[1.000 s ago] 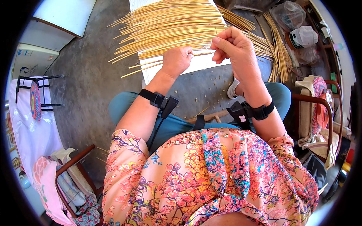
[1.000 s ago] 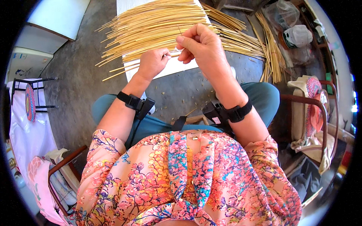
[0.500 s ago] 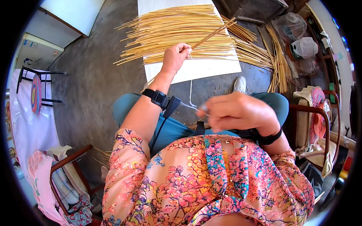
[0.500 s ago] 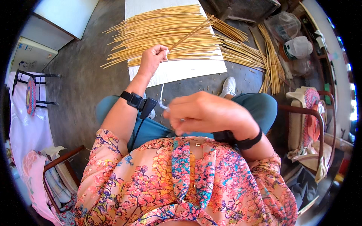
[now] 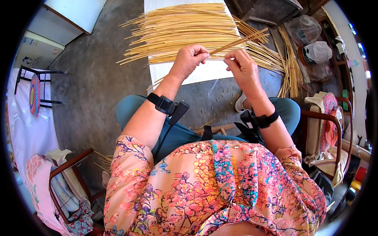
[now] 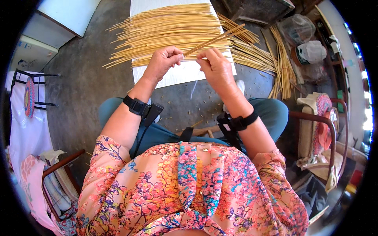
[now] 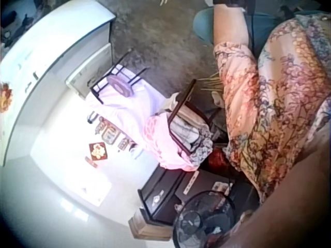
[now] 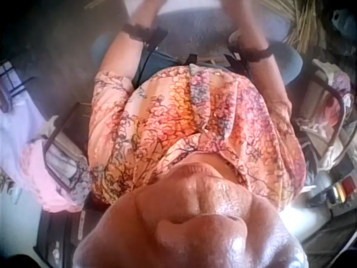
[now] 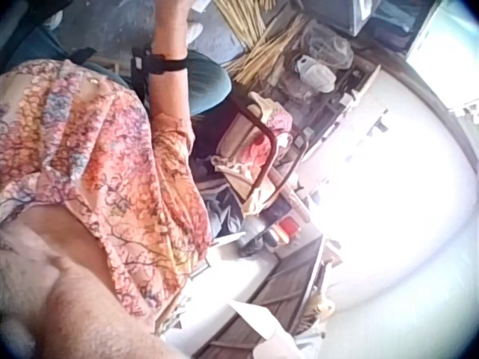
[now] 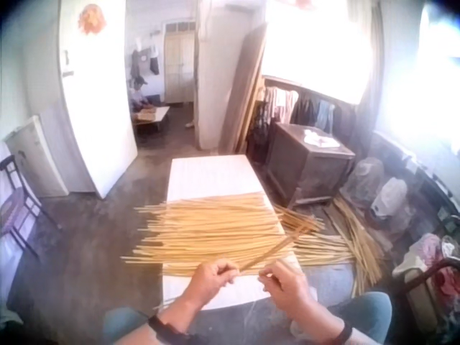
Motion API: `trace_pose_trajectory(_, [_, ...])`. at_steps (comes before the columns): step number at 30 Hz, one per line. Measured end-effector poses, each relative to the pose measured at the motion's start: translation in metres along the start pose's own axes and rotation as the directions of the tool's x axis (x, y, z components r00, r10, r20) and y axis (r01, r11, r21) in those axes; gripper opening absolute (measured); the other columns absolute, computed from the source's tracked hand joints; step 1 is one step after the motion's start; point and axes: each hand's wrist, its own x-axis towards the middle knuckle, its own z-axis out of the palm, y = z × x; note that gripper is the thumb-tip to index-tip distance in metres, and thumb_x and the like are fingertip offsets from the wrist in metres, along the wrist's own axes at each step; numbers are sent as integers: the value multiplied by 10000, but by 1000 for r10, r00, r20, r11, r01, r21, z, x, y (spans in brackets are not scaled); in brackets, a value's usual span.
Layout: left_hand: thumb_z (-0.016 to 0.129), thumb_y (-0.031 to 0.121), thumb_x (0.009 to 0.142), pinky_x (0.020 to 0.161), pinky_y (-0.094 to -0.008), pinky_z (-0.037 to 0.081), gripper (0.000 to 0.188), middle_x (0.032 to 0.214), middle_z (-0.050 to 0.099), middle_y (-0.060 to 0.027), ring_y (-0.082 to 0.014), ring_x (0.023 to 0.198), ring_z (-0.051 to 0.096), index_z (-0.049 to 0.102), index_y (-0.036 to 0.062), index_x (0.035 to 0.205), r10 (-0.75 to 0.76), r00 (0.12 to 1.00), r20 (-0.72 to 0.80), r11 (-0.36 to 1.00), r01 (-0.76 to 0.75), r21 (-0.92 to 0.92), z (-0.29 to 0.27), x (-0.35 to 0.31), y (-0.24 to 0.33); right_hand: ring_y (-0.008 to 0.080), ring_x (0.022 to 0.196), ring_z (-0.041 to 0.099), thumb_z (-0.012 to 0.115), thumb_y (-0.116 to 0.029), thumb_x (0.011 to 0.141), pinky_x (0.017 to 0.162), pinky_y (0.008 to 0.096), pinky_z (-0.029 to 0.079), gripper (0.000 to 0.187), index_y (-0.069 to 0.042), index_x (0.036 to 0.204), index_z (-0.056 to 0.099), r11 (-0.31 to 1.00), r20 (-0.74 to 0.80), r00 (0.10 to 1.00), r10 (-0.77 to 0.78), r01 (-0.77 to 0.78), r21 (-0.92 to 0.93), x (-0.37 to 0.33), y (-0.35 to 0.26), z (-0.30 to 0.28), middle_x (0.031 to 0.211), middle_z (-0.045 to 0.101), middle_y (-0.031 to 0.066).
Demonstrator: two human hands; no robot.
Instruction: The person weaves together thin strips of bamboo or wood, securing them with white string to form a base structure.
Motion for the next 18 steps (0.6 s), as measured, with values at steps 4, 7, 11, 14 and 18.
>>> trace_pose_trajectory(4, [631, 116, 824, 577, -195, 402, 89, 719, 602, 8, -57, 664, 526, 656, 44, 871, -33, 999, 43, 999, 33, -4, 1, -2, 1, 189, 580, 585, 617, -4, 795, 531, 286, 456, 78, -17, 842, 557, 988, 2, 991, -135, 135, -70, 10, 8, 16, 756, 561, 97])
trace_pose_trajectory(7, [618, 100, 829, 592, -202, 414, 92, 734, 602, 1, -66, 674, 526, 656, 35, 883, -43, 996, 78, 997, 38, 63, 6, -2, 5, 183, 561, 597, 617, -21, 800, 510, 292, 467, 74, -10, 831, 550, 980, 33, 985, -169, 171, -98, 16, 24, 24, 758, 573, 100])
trace_pose_trajectory(11, [602, 79, 833, 633, -220, 438, 106, 743, 600, -6, -80, 681, 533, 653, 17, 902, -36, 997, 72, 988, 25, 152, 7, -5, 6, 170, 533, 605, 629, -41, 801, 480, 274, 476, 92, 2, 821, 550, 1000, 92, 995, 28, -27, -13, 14, 23, 29, 759, 582, 96])
trace_pose_trajectory(14, [606, 81, 829, 658, -227, 450, 117, 748, 602, -12, -89, 688, 538, 651, 6, 907, -38, 996, 86, 991, 26, 132, 6, -5, 6, 163, 532, 613, 634, -45, 800, 472, 259, 477, 100, 7, 811, 550, 997, 84, 993, 81, -82, 3, 12, 26, 32, 759, 585, 94])
trace_pose_trajectory(18, [624, 93, 816, 664, -227, 454, 128, 757, 614, -24, -92, 692, 545, 652, 4, 902, -52, 994, 97, 997, 46, 67, 5, -6, 3, 158, 543, 619, 628, -37, 804, 472, 255, 476, 94, 13, 802, 549, 988, 83, 987, 141, -145, 51, 12, 26, 35, 756, 587, 90])
